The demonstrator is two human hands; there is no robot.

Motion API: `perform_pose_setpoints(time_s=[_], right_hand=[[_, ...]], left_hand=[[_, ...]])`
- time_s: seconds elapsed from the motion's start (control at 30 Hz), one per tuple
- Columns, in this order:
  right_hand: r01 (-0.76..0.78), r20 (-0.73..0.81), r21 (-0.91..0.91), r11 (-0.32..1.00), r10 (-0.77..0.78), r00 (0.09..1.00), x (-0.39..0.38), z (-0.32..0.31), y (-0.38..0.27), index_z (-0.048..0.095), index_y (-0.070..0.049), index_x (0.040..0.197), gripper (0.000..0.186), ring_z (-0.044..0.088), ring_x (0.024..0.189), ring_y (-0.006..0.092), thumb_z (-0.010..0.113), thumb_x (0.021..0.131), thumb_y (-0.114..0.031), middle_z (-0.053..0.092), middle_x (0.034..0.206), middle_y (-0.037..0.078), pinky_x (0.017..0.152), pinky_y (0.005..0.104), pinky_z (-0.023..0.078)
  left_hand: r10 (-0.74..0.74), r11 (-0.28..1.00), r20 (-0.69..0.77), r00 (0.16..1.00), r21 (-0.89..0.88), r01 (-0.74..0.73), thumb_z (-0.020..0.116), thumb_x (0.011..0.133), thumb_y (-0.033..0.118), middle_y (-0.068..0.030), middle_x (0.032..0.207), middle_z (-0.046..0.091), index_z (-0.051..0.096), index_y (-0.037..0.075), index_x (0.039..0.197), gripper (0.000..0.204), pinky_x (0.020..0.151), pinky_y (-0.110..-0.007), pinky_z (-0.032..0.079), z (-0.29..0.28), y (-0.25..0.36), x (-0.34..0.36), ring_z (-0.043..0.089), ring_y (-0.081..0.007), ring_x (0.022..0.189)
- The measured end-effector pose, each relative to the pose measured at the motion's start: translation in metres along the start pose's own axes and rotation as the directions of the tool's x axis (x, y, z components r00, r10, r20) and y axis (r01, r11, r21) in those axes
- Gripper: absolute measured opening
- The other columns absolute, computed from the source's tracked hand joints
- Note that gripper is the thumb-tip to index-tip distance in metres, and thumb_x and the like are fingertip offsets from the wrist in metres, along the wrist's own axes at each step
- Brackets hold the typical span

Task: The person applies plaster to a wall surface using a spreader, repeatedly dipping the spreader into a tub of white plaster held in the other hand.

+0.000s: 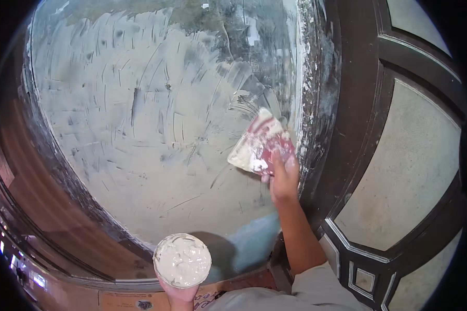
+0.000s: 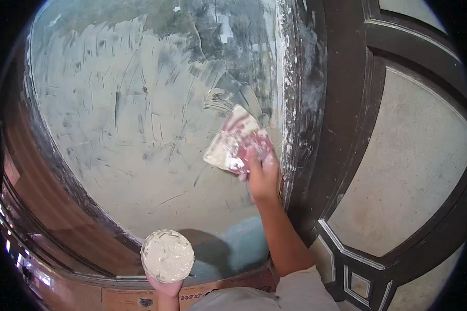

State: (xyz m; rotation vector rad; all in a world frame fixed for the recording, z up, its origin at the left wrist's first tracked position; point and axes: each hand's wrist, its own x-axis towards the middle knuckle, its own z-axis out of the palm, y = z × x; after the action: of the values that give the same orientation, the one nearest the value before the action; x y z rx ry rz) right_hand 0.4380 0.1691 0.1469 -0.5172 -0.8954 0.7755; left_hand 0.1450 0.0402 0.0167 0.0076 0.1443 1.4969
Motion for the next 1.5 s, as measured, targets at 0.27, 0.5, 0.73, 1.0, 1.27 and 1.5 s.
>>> perform_pose_setpoints(time_s=[0.27, 0.5, 0.73, 1.0, 1.27, 1.5], right_hand=[[0.491, 0.158, -0.653, 0.577, -0.530, 0.833, -0.025, -0.008, -0.020, 0.065, 0.002, 0.107, 0.019, 0.065, 0.091, 0.0326, 0.059, 0.091, -0.005, 0.067, 0.099, 0.020, 0.080, 0.0377, 0.052], [0.636, 0.494, -0.771, -0.022, -0.651, 0.576, -0.001, 0.006, -0.051, 0.068, -0.013, 0.122, 0.061, 0.057, 0.103, 0.0324, 0.062, 0.065, 0.007, 0.065, 0.112, 0.010, 0.089, 0.0421, 0.048], [0.632, 0.532, -0.765, -0.124, -0.675, 0.512, 0.025, 0.006, -0.042, 0.068, -0.013, 0.124, 0.060, 0.056, 0.111, 0.0342, 0.064, 0.068, 0.008, 0.062, 0.118, 0.010, 0.098, 0.0444, 0.045], [0.649, 0.611, -0.729, -0.218, -0.635, 0.473, 0.060, 0.015, -0.042, 0.068, -0.014, 0.126, 0.055, 0.053, 0.120, 0.0341, 0.059, 0.075, 0.006, 0.062, 0.124, 0.010, 0.102, 0.0445, 0.044], [0.622, 0.581, -0.762, -0.182, -0.616, 0.532, 0.032, -0.024, -0.012, 0.072, -0.012, 0.120, 0.052, 0.051, 0.123, 0.0366, 0.060, 0.072, 0.004, 0.062, 0.124, 0.010, 0.105, 0.0474, 0.041], [0.688, 0.611, -0.712, -0.139, -0.606, 0.510, 0.055, 0.027, -0.046, 0.070, -0.011, 0.123, 0.053, 0.050, 0.125, 0.0371, 0.057, 0.074, 0.007, 0.061, 0.127, 0.012, 0.107, 0.0481, 0.038]], left_hand=[[-0.023, 0.992, 0.040, 0.999, 0.128, 0.018, 0.036, 0.096, 0.058, -0.0112, 0.153, 0.042, 0.045, 0.017, 0.146, 0.065, 0.114, -0.061, 0.030, -0.002, 0.000, 0.005, 0.040, -0.0372, 0.139], [0.009, 0.964, 0.097, 0.995, 0.262, -0.034, 0.038, 0.095, 0.059, -0.0106, 0.152, 0.043, 0.045, 0.017, 0.146, 0.067, 0.114, -0.060, 0.030, -0.008, 0.004, 0.011, 0.041, -0.0374, 0.139], [-0.016, 0.992, 0.094, 0.995, 0.130, 0.004, 0.033, 0.098, 0.055, -0.0111, 0.155, 0.039, 0.039, 0.015, 0.150, 0.066, 0.115, -0.057, 0.031, -0.005, 0.013, 0.013, 0.038, -0.0352, 0.141], [0.054, 0.894, 0.240, 0.969, 0.421, -0.154, 0.038, 0.097, 0.053, -0.0136, 0.153, 0.040, 0.037, 0.015, 0.150, 0.065, 0.111, -0.060, 0.035, -0.013, 0.016, 0.016, 0.040, -0.0359, 0.138], [0.021, 0.982, 0.099, 0.995, 0.183, -0.039, 0.030, 0.099, 0.053, -0.0139, 0.155, 0.038, 0.038, 0.013, 0.150, 0.065, 0.113, -0.059, 0.033, -0.013, 0.022, 0.020, 0.039, -0.0372, 0.140], [-0.056, 0.990, 0.076, 0.996, 0.136, 0.045, 0.030, 0.099, 0.054, -0.0138, 0.156, 0.037, 0.039, 0.013, 0.150, 0.066, 0.115, -0.058, 0.030, 0.009, 0.009, 0.026, 0.038, -0.0370, 0.141]])
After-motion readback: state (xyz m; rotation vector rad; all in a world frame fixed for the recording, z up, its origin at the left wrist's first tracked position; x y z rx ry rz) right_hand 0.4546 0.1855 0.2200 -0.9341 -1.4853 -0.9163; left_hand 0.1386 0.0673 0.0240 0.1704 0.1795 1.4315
